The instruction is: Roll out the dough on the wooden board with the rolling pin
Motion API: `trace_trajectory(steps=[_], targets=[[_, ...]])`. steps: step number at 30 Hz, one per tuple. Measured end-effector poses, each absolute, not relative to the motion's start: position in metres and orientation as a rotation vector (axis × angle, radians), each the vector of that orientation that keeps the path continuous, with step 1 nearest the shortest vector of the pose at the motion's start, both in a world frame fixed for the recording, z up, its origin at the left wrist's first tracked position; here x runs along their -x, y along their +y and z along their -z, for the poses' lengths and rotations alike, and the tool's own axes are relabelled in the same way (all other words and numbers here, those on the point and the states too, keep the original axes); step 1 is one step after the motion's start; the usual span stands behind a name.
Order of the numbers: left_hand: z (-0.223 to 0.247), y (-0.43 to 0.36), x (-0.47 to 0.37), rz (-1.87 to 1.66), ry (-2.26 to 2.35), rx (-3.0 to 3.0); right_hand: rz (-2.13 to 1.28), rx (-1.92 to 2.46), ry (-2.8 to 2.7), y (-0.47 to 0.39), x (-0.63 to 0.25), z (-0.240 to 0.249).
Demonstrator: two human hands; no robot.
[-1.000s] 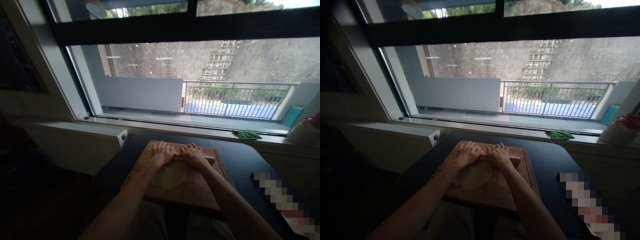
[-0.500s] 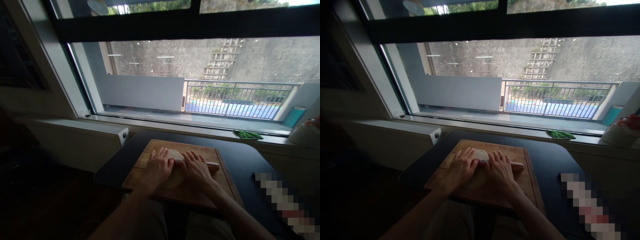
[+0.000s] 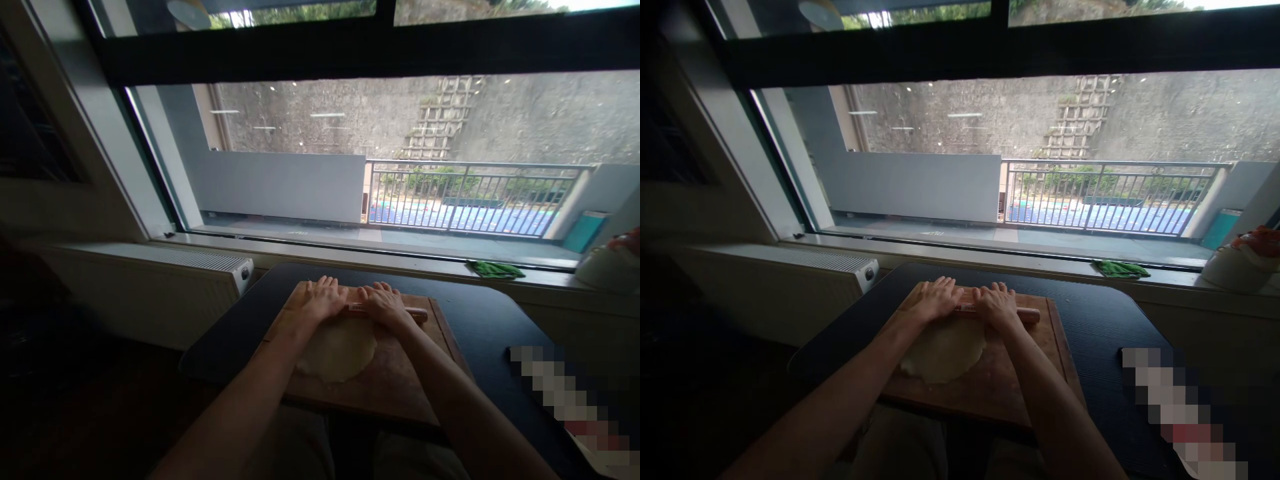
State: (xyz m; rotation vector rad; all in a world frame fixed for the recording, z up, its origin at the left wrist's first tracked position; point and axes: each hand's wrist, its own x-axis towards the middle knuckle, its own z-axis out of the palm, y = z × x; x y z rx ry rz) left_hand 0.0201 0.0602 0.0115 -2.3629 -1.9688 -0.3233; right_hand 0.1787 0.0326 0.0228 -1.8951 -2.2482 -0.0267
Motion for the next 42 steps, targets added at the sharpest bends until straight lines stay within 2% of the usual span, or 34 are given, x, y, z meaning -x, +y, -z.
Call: trace_trajectory(steps=[4, 13, 24, 27, 33, 37, 42], targets=[[-0.010, 0.048, -0.017, 0.365, -1.885, 2.385, 0.053, 1.860, -2.247, 0.023, -0.178, -0.019], [0.003, -0.043, -0.006, 0.638, -1.602, 2.289, 0.146, 1.702, -2.248, -0.054, -0.180, 0.003], [-0.016, 0.055, -0.020, 0.345, -1.825, 2.375, 0.031, 1.917, -2.235, 0.032, -0.176, -0.019], [-0.015, 0.060, -0.021, 0.388, -1.853, 2.356, 0.019, 1.922, -2.241, 0.037, -0.176, -0.020], [0.004, -0.010, -0.010, 0.691, -1.578, 2.277, 0.129, 1.835, -2.201, -0.027, -0.175, -0.004], [0.010, -0.067, 0.003, 0.740, -1.467, 2.335, 0.195, 1.683, -2.240, -0.080, -0.185, 0.010], [0.012, -0.061, 0.006, 0.727, -1.445, 2.333, 0.157, 1.652, -2.277, -0.076, -0.190, 0.010]])
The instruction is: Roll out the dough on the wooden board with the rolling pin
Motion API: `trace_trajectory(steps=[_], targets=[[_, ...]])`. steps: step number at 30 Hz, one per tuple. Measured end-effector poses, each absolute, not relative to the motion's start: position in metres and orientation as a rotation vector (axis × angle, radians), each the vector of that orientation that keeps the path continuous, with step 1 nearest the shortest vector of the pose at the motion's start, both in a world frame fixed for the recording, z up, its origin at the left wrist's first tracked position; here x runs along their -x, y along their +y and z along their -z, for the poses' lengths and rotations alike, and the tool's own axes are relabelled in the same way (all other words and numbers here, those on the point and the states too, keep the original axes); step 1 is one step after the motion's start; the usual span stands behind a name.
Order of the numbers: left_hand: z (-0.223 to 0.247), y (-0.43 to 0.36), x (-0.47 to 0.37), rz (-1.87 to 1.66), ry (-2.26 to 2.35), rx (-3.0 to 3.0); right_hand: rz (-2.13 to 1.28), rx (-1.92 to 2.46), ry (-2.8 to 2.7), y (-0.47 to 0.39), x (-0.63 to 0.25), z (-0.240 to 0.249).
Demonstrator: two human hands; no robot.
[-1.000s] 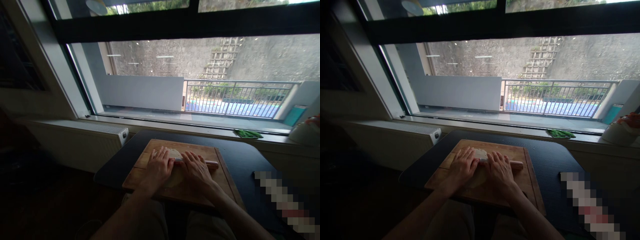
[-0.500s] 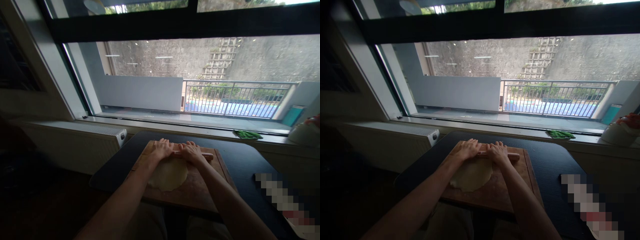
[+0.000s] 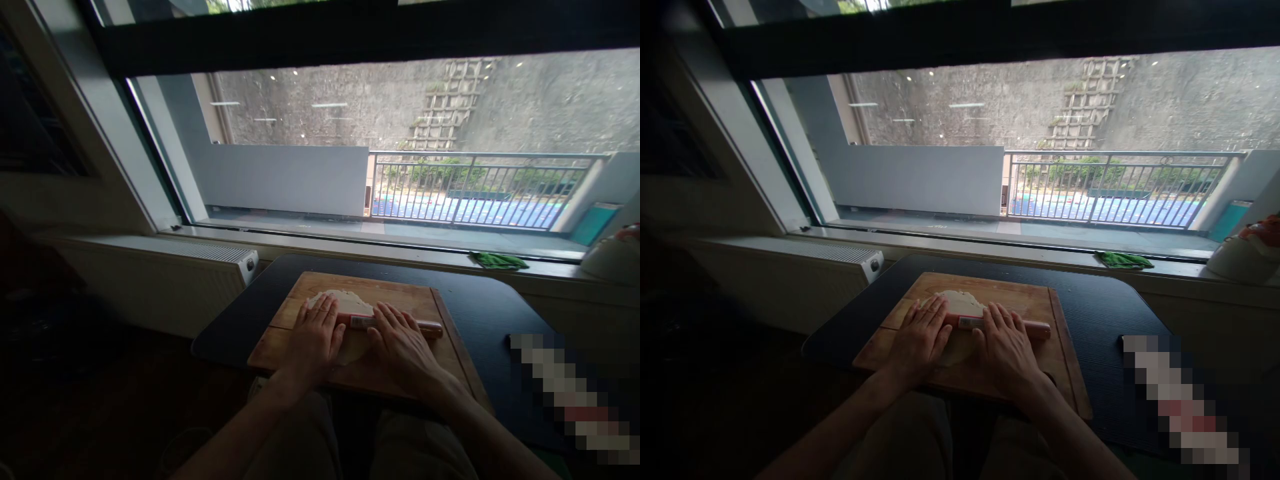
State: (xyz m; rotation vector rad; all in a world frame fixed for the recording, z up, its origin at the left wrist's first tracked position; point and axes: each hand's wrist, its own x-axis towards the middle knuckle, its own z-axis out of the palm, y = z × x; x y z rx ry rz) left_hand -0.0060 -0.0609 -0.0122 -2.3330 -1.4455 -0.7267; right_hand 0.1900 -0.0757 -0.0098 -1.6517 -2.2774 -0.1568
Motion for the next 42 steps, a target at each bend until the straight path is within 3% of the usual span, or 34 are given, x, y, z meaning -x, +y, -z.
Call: trace_trajectory(steps=[7, 13, 21, 29, 37, 42], targets=[[-0.004, 0.052, -0.020, 0.528, -1.708, 2.389, 0.165, 1.820, -2.173, 0.010, -0.183, -0.011], [-0.015, 0.112, -0.001, 0.484, -1.937, 2.496, 0.161, 1.680, -2.321, -0.002, -0.209, -0.018], [-0.018, 0.087, 0.039, 0.459, -2.096, 2.509, 0.222, 1.810, -2.183, -0.015, -0.264, -0.009], [-0.034, 0.086, 0.026, 0.087, -2.015, 2.854, 0.297, 1.843, -2.094, -0.012, -0.256, 0.000], [-0.036, 0.088, 0.023, 0.059, -2.086, 2.903, 0.295, 1.858, -2.066, -0.011, -0.257, 0.002], [-0.051, 0.067, 0.018, 0.414, -2.162, 3.311, 0.300, 1.848, -2.065, -0.010, -0.258, 0.003]])
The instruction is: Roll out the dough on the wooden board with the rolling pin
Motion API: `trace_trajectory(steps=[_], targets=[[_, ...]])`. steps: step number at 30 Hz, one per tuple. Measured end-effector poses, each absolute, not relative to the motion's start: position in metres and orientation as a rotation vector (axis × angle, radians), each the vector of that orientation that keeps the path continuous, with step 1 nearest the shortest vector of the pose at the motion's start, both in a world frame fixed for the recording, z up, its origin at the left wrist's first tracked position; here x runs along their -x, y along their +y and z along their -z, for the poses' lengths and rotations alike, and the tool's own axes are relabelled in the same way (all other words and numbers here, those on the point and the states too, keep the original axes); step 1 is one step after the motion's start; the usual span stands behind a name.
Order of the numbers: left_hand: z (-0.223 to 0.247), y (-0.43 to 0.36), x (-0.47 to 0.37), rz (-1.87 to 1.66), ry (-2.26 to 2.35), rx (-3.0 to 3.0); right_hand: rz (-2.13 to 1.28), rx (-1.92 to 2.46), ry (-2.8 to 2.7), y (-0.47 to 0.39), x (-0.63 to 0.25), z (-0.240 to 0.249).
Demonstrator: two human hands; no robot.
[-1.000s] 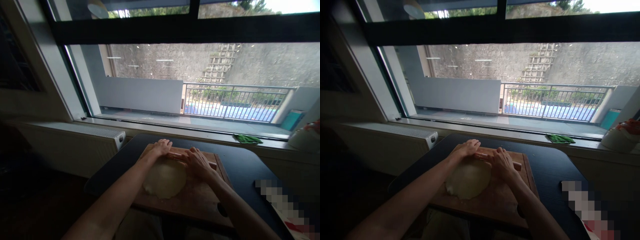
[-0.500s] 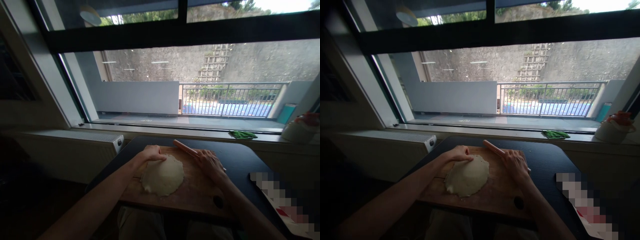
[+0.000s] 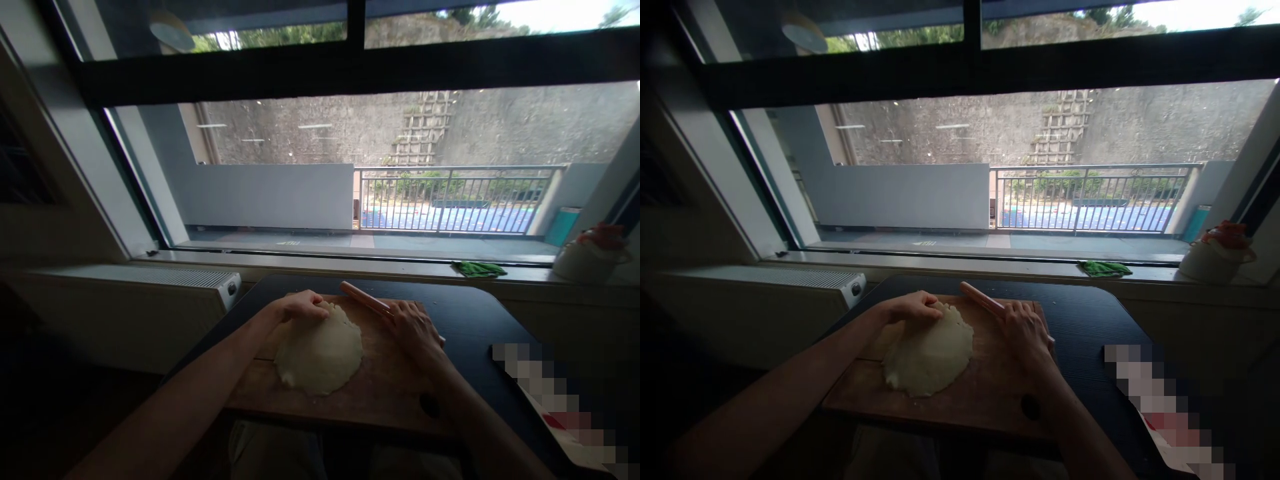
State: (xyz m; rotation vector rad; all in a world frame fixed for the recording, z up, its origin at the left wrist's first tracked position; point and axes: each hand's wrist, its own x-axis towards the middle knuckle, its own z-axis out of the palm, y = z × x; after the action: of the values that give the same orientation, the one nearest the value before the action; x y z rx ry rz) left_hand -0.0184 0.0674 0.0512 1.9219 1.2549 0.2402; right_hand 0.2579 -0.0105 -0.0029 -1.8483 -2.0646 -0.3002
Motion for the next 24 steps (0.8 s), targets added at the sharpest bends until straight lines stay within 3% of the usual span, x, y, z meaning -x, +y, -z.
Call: trace_trajectory(steps=[4, 8, 12, 17, 20, 24], targets=[[-0.053, 0.047, 0.021, -0.576, 1.229, -1.784, 0.298, 1.849, -2.068, -0.011, -0.258, 0.005], [-0.024, 0.029, 0.040, -0.807, 1.469, -1.749, 0.301, 1.857, -2.070, -0.011, -0.258, 0.004], [-0.005, 0.018, 0.070, -0.841, 1.598, -1.856, 0.295, 1.833, -2.120, -0.014, -0.258, -0.002], [-0.031, 0.016, 0.084, -0.921, 1.900, -2.210, 0.239, 1.692, -2.250, -0.036, -0.235, -0.009], [-0.039, 0.018, 0.066, -1.099, 1.818, -2.457, 0.171, 1.549, -2.359, -0.049, -0.210, -0.010], [-0.022, 0.023, 0.031, -0.857, 1.623, -2.703, 0.147, 1.530, -2.405, -0.050, -0.184, -0.011]])
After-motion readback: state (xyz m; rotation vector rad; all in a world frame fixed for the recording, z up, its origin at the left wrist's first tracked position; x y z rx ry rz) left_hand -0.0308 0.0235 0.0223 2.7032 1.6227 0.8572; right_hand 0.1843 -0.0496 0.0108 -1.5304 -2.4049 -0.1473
